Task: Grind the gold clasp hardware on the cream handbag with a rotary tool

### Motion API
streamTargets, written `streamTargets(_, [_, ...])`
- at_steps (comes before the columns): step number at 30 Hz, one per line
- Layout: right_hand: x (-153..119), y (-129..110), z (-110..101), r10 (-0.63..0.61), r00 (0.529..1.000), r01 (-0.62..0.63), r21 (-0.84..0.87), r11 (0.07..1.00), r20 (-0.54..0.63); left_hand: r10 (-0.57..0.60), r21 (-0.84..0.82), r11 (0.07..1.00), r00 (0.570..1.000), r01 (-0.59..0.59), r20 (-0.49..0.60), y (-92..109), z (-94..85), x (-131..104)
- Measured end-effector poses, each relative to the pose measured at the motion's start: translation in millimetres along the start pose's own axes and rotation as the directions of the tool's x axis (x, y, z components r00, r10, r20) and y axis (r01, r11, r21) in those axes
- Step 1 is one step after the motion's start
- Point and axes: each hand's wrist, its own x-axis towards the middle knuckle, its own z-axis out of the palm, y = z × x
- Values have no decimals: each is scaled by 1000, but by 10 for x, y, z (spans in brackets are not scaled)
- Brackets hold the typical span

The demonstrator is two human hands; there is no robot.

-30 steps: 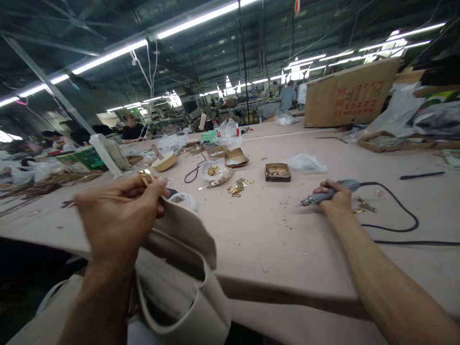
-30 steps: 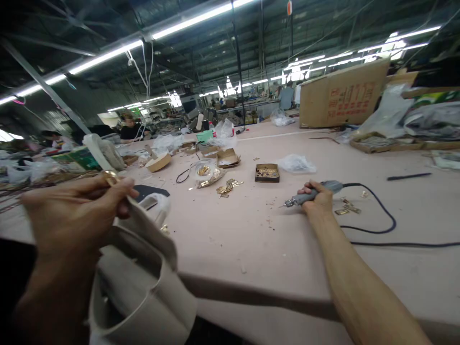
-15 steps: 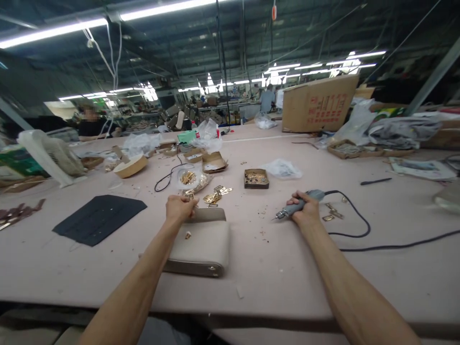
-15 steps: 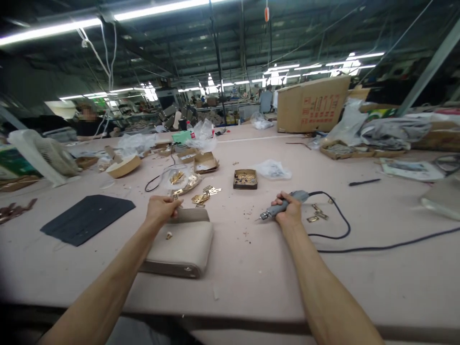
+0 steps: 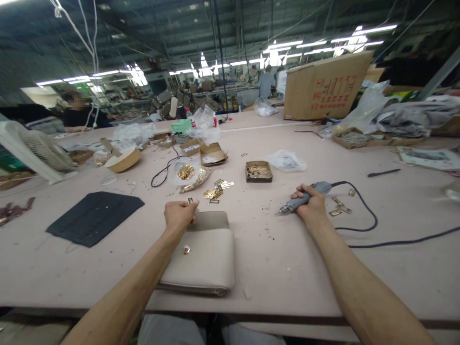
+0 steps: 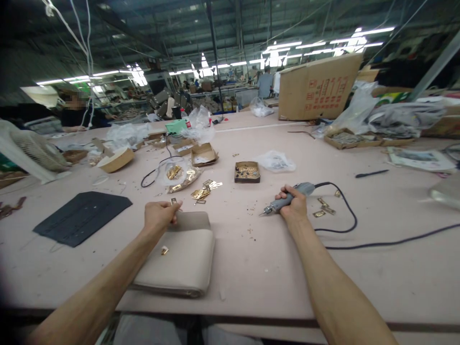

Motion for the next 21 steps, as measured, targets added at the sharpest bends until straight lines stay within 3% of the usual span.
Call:
streamTargets(3, [-13,-1,-2,-14,1000,14,-7,1000,-14,-43,-142,989,999,47,34,-10,1,-3])
streamTargets(6, [-37,5,3,-13,1000,13,-17,1000,-12,5,-262,964,983,44,182,-9,-70,-12])
streamTargets(8, [-56,10,10,-6,1000,6,-24,1000,-6,70,-235,972,956,-1,283,3,-157,27])
streamTargets(10, [-67,16,17,3,1000,-3,-27,1000,1,172,-108,984,926,-144,335,26,-257,102])
streamTargets(14, [-45,17,9,6,1000,-6,-12,1000,6,399,113,879,845,-463,355,57,-400,220])
streamTargets(17, [-9,8,-9,1,1000,-1,4,1000,11,455,161,840,834,-518,311,17,-421,199])
streamTargets(21, [21,1,-31,1,1000,-2,10,1000,15,490,106,842,831,-530,264,-92,-391,132])
